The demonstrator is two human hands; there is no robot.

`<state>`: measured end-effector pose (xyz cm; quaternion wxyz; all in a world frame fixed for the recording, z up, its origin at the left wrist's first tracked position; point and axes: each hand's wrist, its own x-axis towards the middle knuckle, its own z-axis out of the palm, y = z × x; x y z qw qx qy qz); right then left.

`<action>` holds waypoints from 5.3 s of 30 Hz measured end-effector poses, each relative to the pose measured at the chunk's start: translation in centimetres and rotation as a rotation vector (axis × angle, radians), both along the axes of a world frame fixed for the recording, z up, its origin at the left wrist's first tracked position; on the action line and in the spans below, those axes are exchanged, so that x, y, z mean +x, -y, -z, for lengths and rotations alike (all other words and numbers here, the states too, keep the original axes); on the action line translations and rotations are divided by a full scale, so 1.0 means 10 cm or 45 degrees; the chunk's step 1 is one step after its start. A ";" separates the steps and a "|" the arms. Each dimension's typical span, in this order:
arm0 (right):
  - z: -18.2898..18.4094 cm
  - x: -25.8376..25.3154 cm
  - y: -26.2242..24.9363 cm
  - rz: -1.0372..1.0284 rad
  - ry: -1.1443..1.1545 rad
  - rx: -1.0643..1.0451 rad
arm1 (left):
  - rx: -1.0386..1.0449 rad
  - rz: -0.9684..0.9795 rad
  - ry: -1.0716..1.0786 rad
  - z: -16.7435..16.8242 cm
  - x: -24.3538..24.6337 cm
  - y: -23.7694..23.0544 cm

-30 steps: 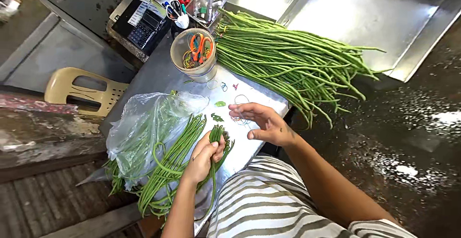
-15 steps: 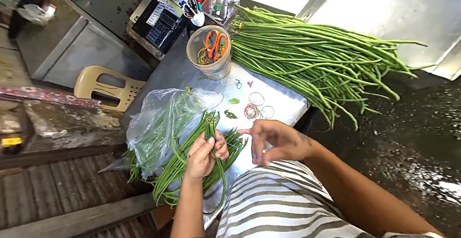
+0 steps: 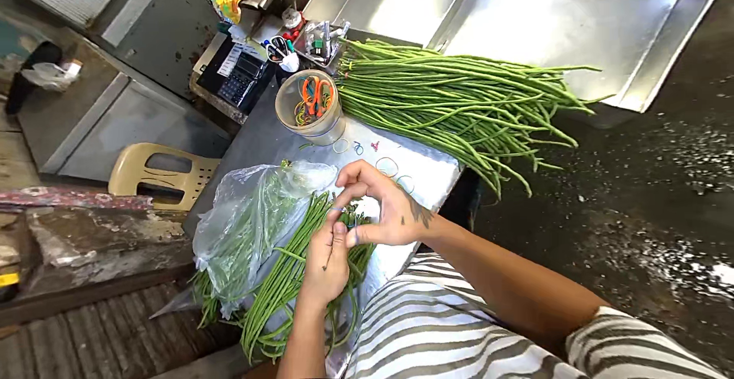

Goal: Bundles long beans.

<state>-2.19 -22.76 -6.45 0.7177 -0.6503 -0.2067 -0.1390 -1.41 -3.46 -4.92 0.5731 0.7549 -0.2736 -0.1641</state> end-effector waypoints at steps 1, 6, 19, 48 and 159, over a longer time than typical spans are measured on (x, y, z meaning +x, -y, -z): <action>-0.07 -0.04 0.03 0.110 0.057 -0.207 | 0.135 -0.027 0.092 -0.05 0.00 -0.01; -0.01 -0.19 0.15 0.070 0.060 -0.243 | 0.688 -0.141 0.394 -0.25 -0.13 0.01; 0.31 -0.37 0.12 -0.436 0.003 0.358 | -0.190 -0.108 -0.733 -0.13 -0.05 0.00; -0.05 -0.03 0.01 -0.308 -0.086 0.598 | -0.297 0.018 -0.106 -0.37 -0.17 0.06; 0.81 -0.21 -0.60 -0.016 -0.358 -0.200 | 0.672 0.028 -0.166 0.73 -0.15 -0.86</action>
